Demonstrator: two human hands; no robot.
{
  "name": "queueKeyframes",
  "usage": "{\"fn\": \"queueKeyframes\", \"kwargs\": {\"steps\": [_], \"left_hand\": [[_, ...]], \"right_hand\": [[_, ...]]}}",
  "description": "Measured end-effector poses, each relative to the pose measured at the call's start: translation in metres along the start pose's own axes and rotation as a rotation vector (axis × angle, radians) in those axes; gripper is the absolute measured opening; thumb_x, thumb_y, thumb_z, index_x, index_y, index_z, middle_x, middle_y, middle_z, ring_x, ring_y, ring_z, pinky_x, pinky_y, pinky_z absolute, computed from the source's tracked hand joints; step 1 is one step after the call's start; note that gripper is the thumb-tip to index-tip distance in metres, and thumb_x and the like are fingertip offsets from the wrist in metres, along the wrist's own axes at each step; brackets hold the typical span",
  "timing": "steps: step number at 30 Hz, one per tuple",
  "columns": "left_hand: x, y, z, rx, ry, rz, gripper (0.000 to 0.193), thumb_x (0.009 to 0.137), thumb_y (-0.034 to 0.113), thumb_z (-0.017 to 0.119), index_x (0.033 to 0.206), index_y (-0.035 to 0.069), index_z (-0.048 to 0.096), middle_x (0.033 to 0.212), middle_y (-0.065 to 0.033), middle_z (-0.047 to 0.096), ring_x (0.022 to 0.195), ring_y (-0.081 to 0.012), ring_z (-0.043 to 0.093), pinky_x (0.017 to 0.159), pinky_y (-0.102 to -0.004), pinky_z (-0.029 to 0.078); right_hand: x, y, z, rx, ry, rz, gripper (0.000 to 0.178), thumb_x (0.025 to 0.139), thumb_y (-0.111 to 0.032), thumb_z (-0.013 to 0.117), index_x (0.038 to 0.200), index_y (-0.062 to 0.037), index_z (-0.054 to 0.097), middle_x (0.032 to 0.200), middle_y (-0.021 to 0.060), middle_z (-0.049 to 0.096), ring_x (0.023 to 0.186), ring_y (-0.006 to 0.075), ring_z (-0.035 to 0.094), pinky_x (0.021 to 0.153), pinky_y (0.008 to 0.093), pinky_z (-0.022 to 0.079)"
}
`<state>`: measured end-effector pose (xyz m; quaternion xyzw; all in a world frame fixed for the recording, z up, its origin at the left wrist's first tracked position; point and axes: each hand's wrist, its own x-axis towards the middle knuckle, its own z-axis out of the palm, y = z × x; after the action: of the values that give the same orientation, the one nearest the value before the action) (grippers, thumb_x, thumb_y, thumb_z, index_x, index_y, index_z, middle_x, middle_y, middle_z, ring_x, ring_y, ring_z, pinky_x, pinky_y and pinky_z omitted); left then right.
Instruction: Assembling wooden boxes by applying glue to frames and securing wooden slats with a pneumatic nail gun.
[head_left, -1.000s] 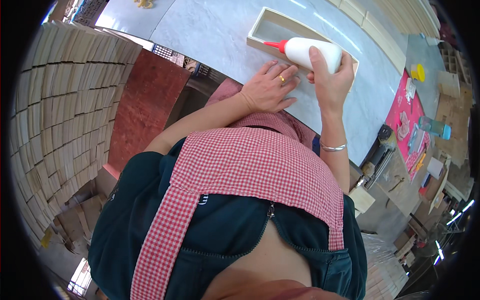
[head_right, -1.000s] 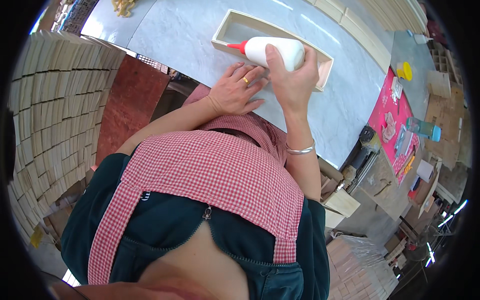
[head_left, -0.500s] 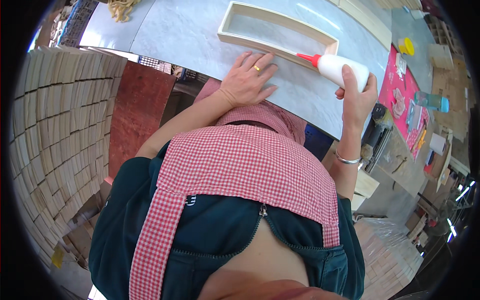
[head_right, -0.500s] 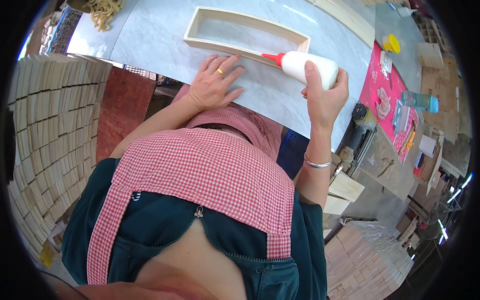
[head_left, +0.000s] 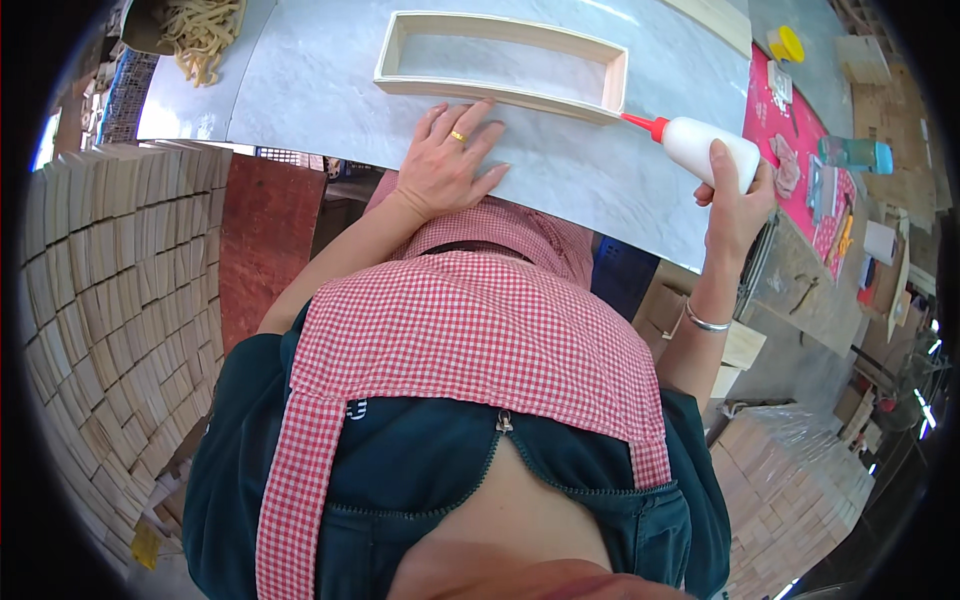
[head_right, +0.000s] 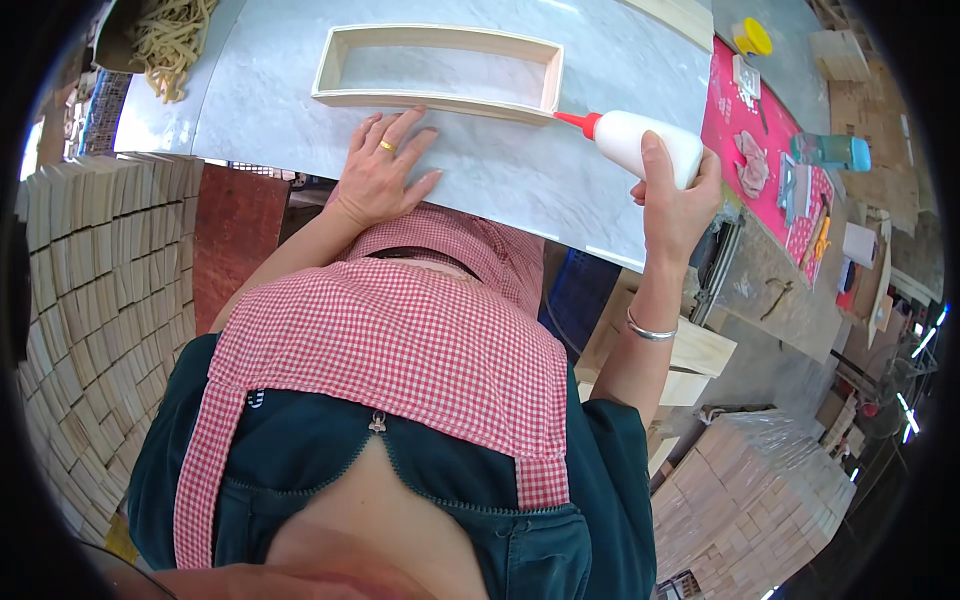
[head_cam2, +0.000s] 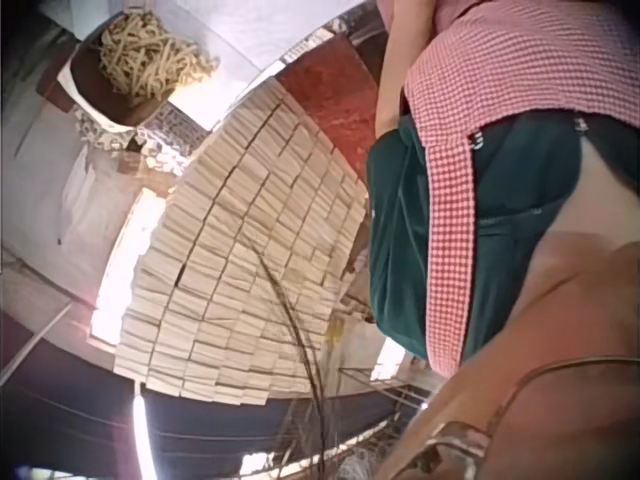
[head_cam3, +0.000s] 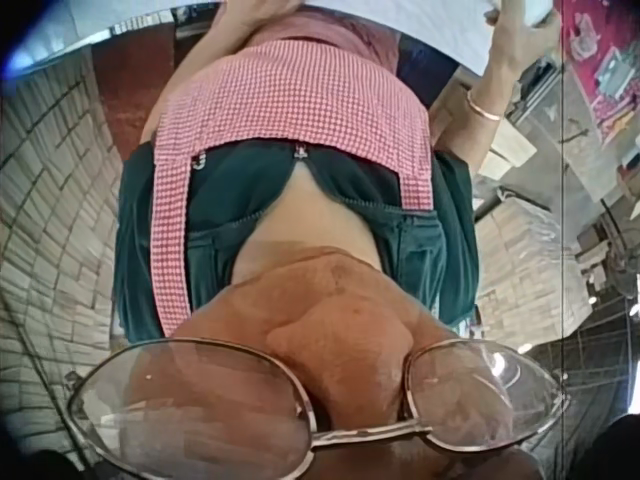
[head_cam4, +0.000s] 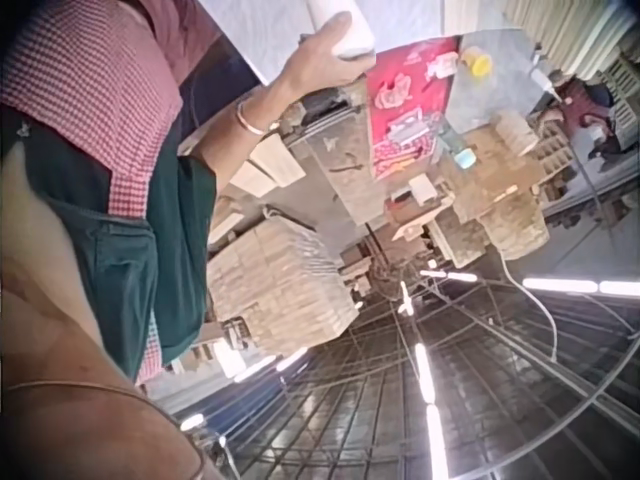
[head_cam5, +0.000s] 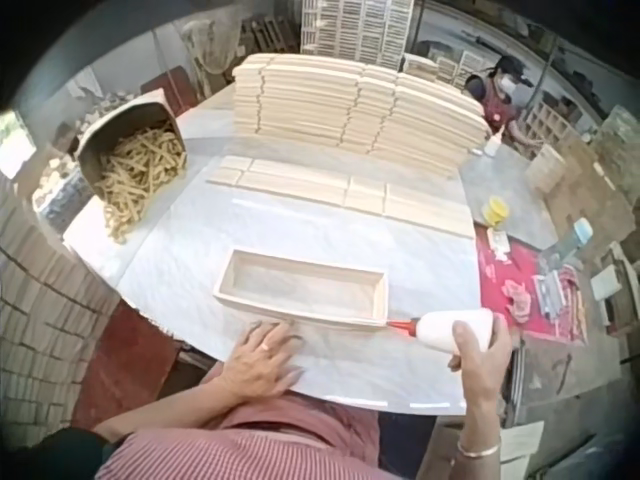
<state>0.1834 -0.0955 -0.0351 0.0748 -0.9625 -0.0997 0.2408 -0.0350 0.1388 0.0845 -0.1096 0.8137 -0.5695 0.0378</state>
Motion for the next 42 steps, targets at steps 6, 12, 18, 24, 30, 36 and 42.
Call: {"fn": "queueKeyframes", "kwargs": {"steps": [6,12,18,24,30,36,42], "left_hand": [[0.004,-0.003,-0.001,-0.092,0.024,-0.019,0.040,0.087,0.031,0.070,0.121,0.009,0.067,0.142,-0.0114,0.054,0.121,-0.0302,0.054,0.111,-0.0450,0.038],[-0.038,-0.041,-0.015,-0.335,0.124,-0.291,0.040,0.077,0.009,0.076,0.116,0.005,0.067,0.124,-0.0139,0.062,0.112,-0.0314,0.057,0.100,-0.0415,0.046],[-0.035,-0.106,-0.061,-0.225,-0.040,-0.449,0.087,0.072,0.015,0.083,0.148,0.004,0.044,0.147,-0.0186,0.047,0.131,-0.0374,0.048,0.111,-0.0449,0.040],[0.031,-0.167,-0.058,-0.424,-0.355,-0.225,0.115,0.065,0.029,0.090,0.159,0.005,0.030,0.165,-0.0149,0.031,0.153,-0.0323,0.028,0.123,-0.0425,0.027],[0.073,-0.171,-0.053,-0.749,-0.462,-0.420,0.104,0.072,0.038,0.085,0.156,0.002,0.035,0.147,-0.0203,0.050,0.136,-0.0369,0.049,0.110,-0.0422,0.042],[0.133,-0.136,-0.068,-1.406,-0.582,-1.090,0.107,0.087,0.077,0.054,0.141,-0.014,0.044,0.114,-0.0276,0.063,0.096,-0.0359,0.070,0.090,-0.0383,0.054],[0.129,-0.106,-0.065,-1.514,-0.861,-1.137,0.118,0.085,0.087,0.046,0.136,-0.019,0.044,0.109,-0.0275,0.062,0.094,-0.0379,0.069,0.090,-0.0415,0.055]], "right_hand": [[0.021,0.020,-0.011,-0.014,0.129,-0.054,0.043,0.087,-0.023,0.077,0.110,0.0050,0.055,0.095,0.0167,0.063,0.068,0.0181,0.060,0.056,0.0284,0.052],[0.108,0.088,-0.041,-0.110,0.500,-0.173,0.053,0.082,-0.026,0.077,0.117,0.0037,0.050,0.111,0.0214,0.058,0.093,0.0296,0.059,0.082,0.0417,0.053],[0.213,0.114,-0.061,-0.473,0.559,-0.006,0.047,0.082,-0.028,0.073,0.111,0.0023,0.052,0.110,0.0225,0.059,0.094,0.0364,0.058,0.089,0.0443,0.049],[0.224,0.132,-0.031,-0.972,0.421,-0.342,0.035,0.094,-0.033,0.064,0.105,0.0002,0.066,0.105,0.0196,0.065,0.094,0.0316,0.062,0.087,0.0402,0.051],[0.085,0.099,0.061,-0.056,-0.360,-0.185,0.037,0.106,-0.032,0.047,0.110,-0.0019,0.069,0.101,0.0080,0.071,0.095,0.0229,0.064,0.086,0.0337,0.051],[0.100,0.015,0.051,0.279,-0.270,0.009,0.067,0.106,-0.053,0.042,0.096,0.0058,0.072,0.078,0.0065,0.063,0.064,0.0152,0.060,0.066,0.0266,0.050],[0.090,-0.006,0.016,0.120,-0.212,-0.063,0.073,0.105,-0.061,0.042,0.097,0.0049,0.073,0.068,0.0021,0.058,0.053,0.0118,0.056,0.053,0.0229,0.046]]}}
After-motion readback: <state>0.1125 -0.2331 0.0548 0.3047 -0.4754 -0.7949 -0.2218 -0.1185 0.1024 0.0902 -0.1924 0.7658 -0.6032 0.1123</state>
